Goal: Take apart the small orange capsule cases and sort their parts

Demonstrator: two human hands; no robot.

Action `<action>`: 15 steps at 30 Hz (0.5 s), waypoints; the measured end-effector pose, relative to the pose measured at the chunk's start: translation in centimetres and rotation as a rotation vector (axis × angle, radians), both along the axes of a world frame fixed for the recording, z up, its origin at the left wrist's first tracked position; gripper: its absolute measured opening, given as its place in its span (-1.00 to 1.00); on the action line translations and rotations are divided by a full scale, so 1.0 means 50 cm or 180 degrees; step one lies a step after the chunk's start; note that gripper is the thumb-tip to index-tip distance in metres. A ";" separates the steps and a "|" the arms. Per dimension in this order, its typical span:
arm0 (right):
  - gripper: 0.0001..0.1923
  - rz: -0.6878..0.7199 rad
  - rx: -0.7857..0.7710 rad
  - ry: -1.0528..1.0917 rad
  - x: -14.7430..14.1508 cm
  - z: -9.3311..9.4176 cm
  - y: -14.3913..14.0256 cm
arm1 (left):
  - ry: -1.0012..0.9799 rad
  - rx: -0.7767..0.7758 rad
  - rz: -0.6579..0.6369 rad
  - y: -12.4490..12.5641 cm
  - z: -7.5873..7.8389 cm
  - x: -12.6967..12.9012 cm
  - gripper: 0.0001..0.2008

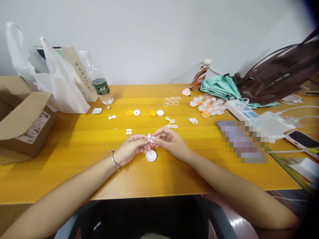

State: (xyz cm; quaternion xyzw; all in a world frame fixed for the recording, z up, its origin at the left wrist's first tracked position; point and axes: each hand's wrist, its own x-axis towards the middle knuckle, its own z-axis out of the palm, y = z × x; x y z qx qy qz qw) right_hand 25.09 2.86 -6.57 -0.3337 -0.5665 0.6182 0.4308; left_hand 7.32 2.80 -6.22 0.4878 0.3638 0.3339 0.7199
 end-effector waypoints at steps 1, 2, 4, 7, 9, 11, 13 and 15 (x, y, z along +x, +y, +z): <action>-0.82 -0.0024 -0.0053 0.0024 0.000 -0.001 0.000 | 0.0023 0.0062 0.0016 0.000 -0.001 0.001 -0.84; -0.82 -0.0061 -0.0111 0.0047 -0.001 -0.001 0.001 | 0.0077 0.0163 0.0044 -0.001 -0.002 0.003 -0.83; -0.80 -0.0140 -0.0236 0.0045 -0.002 -0.002 0.002 | 0.0271 0.0416 0.0127 -0.003 -0.003 0.007 -0.81; -0.78 -0.0289 -0.0380 -0.0043 -0.004 -0.001 0.000 | 0.0606 0.0693 0.0297 -0.009 0.000 0.013 -0.78; -0.77 -0.0353 -0.0445 -0.0108 -0.007 0.001 -0.003 | 0.0761 0.0847 0.0367 -0.012 0.002 0.015 -0.78; -0.78 -0.0344 -0.0408 -0.0184 -0.009 0.002 -0.006 | 0.0839 0.0969 0.0350 -0.013 0.004 0.015 -0.79; -0.79 -0.0325 -0.0188 -0.0298 -0.007 0.003 -0.007 | 0.0850 0.1030 0.0361 -0.011 0.004 0.012 -0.79; -0.81 -0.0386 0.0181 -0.0451 0.001 0.001 -0.002 | 0.0808 0.1063 0.0477 -0.006 0.004 0.007 -0.80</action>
